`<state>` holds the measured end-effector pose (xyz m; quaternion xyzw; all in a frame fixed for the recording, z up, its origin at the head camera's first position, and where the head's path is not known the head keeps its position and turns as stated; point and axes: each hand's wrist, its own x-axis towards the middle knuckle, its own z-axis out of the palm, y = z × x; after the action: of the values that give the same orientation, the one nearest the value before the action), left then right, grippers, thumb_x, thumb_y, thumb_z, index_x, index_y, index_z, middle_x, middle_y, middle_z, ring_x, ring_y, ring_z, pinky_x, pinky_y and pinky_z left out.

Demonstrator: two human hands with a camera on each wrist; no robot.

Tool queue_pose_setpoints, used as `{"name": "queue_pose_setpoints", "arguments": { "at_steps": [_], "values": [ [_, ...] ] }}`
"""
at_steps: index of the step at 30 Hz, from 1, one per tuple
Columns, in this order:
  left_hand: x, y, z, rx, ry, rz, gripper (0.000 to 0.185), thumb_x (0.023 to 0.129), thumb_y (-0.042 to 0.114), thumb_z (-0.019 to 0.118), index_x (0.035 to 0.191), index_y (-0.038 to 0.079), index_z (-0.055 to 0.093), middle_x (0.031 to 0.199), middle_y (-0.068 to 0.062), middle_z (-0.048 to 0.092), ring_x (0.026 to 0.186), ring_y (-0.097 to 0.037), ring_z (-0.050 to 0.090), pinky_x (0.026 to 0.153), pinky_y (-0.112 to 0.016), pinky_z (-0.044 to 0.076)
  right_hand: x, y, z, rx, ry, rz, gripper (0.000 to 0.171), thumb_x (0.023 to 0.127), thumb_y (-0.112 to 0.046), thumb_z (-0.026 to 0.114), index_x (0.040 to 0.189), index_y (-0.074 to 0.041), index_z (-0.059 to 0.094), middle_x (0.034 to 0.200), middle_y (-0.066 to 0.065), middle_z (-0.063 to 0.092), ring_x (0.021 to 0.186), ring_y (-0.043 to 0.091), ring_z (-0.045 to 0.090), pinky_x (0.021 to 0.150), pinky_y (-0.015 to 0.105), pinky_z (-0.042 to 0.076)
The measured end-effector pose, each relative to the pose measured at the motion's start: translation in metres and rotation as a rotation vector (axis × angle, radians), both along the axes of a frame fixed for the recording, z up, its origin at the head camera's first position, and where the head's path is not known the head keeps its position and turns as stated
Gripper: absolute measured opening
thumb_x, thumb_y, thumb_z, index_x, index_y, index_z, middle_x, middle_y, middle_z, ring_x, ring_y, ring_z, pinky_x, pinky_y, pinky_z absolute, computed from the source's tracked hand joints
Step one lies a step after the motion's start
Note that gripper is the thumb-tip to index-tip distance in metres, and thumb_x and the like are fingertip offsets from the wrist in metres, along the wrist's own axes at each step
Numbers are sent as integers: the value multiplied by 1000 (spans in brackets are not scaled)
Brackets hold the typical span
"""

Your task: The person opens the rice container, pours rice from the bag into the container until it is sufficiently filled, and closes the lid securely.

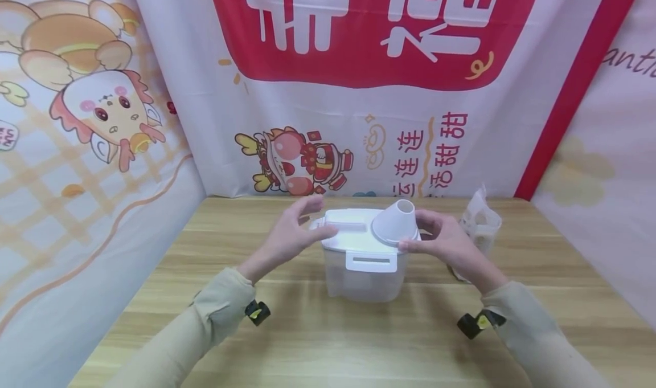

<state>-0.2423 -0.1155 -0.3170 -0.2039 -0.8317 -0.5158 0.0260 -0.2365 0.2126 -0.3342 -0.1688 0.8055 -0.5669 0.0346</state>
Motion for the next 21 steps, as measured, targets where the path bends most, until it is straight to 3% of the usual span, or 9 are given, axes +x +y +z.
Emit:
{"name": "queue_pose_setpoints", "arguments": {
  "at_steps": [4, 11, 16, 21],
  "values": [
    [-4, 10, 2, -124, 159, -69, 83, 73, 57, 82, 143, 26, 49, 137, 9, 55, 127, -12, 48, 106, -49, 39, 1, 0, 1, 19, -4, -5, 74, 75, -33, 87, 139, -15, 54, 133, 2, 59, 123, 28, 54, 98, 46, 48],
    [-18, 26, 6, -219, 292, -190, 70, 74, 53, 82, 133, 22, 59, 125, 10, 63, 119, -5, 53, 102, -39, 43, 2, 3, 0, -3, 6, 41, 69, 80, -29, 83, 141, -15, 52, 136, 3, 57, 124, 26, 53, 99, 44, 48],
    [-22, 30, 7, -212, 313, -225, 59, 77, 51, 81, 125, 20, 66, 119, 12, 65, 116, -4, 53, 100, -39, 45, 2, 13, 0, -38, 1, 50, 62, 91, -28, 72, 146, -14, 46, 141, 6, 53, 128, 26, 49, 106, 49, 39],
    [-23, 30, 7, -218, 298, -228, 59, 76, 53, 81, 124, 20, 68, 119, 14, 65, 113, -4, 55, 96, -35, 48, 6, 16, -3, -67, -52, 19, 59, 96, -35, 66, 147, -15, 45, 143, 6, 51, 129, 25, 48, 108, 50, 36]
  ]
}}
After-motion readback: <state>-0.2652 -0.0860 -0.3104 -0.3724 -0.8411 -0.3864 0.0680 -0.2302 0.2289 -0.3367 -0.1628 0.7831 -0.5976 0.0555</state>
